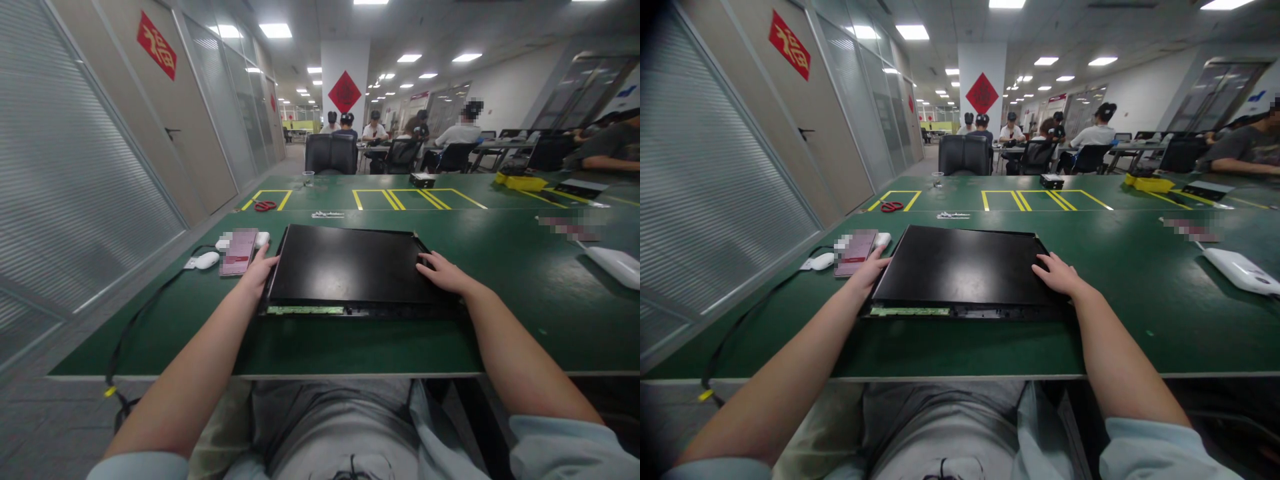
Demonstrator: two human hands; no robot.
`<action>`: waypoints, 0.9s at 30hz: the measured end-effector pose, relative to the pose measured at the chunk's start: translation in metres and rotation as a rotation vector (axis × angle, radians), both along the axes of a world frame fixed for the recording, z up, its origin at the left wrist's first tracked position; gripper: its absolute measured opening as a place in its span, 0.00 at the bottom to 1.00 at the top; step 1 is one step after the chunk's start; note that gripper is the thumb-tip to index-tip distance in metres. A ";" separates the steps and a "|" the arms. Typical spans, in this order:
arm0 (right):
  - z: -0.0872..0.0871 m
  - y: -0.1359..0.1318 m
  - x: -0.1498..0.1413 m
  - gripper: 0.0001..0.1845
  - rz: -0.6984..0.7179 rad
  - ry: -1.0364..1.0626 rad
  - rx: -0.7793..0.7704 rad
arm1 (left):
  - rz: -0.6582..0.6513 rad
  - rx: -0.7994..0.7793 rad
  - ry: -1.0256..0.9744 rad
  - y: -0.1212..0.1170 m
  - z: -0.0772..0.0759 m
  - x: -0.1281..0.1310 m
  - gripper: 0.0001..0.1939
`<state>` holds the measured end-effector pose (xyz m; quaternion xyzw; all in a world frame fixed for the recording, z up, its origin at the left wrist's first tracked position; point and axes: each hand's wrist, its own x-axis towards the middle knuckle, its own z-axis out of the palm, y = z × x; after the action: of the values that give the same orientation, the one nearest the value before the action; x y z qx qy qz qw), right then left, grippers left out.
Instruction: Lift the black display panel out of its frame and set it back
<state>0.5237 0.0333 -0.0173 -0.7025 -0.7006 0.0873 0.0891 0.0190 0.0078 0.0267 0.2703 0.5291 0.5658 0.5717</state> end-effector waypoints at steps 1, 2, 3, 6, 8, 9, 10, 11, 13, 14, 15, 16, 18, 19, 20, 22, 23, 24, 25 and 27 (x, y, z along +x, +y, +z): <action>0.001 0.000 0.000 0.40 -0.006 0.000 -0.004 | -0.009 0.002 -0.001 -0.001 0.000 0.000 0.62; 0.001 -0.001 -0.001 0.41 -0.015 0.002 -0.013 | -0.019 0.005 -0.001 -0.003 0.000 0.001 0.62; 0.003 -0.001 -0.001 0.41 -0.026 0.005 -0.023 | -0.029 0.009 -0.002 -0.004 0.001 0.001 0.60; 0.007 -0.004 -0.004 0.40 -0.043 0.016 -0.046 | -0.050 0.028 -0.002 -0.007 0.004 0.005 0.47; 0.009 -0.005 -0.006 0.40 -0.044 0.019 -0.057 | -0.059 0.052 0.002 -0.010 0.007 0.009 0.38; 0.010 -0.006 -0.007 0.40 -0.042 0.020 -0.061 | -0.067 0.068 0.005 -0.011 0.008 0.011 0.34; 0.010 -0.007 -0.008 0.40 -0.039 0.020 -0.063 | -0.076 0.085 0.009 -0.012 0.009 0.014 0.31; 0.011 -0.007 -0.008 0.40 -0.036 0.021 -0.060 | -0.085 0.103 0.013 -0.013 0.010 0.015 0.28; 0.011 -0.008 -0.009 0.39 -0.034 0.021 -0.046 | -0.094 0.141 0.028 -0.014 0.012 0.018 0.26; 0.011 -0.008 -0.009 0.39 -0.035 0.019 -0.039 | -0.092 0.160 0.039 -0.015 0.012 0.018 0.26; 0.011 -0.008 -0.009 0.39 -0.037 0.016 -0.036 | -0.087 0.177 0.050 -0.015 0.012 0.018 0.27; 0.011 -0.009 -0.010 0.39 -0.041 0.015 -0.037 | -0.080 0.193 0.062 -0.015 0.012 0.018 0.27; 0.012 -0.009 -0.011 0.39 -0.048 0.015 -0.051 | -0.068 0.218 0.082 -0.014 0.011 0.017 0.28; 0.013 -0.009 -0.011 0.39 -0.048 0.016 -0.060 | -0.066 0.227 0.088 -0.014 0.010 0.017 0.28; 0.013 -0.009 -0.011 0.39 -0.046 0.017 -0.068 | -0.067 0.235 0.092 -0.014 0.010 0.016 0.28; 0.013 -0.009 -0.011 0.39 -0.039 0.017 -0.072 | -0.076 0.245 0.093 -0.015 0.010 0.017 0.29; 0.013 -0.009 -0.011 0.39 -0.038 0.016 -0.066 | -0.086 0.250 0.086 -0.015 0.010 0.017 0.29; 0.012 -0.009 -0.011 0.38 -0.040 0.016 -0.057 | -0.098 0.256 0.071 -0.015 0.010 0.017 0.31; 0.012 -0.008 -0.010 0.38 -0.042 0.017 -0.047 | -0.113 0.264 0.050 -0.015 0.010 0.018 0.32; 0.010 -0.008 -0.009 0.37 -0.047 0.020 -0.034 | -0.140 0.289 0.004 -0.015 0.010 0.019 0.33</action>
<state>0.5144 0.0252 -0.0069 -0.7192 -0.6815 0.1041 0.0863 0.0378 -0.0077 0.0369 0.3871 0.4234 0.5943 0.5637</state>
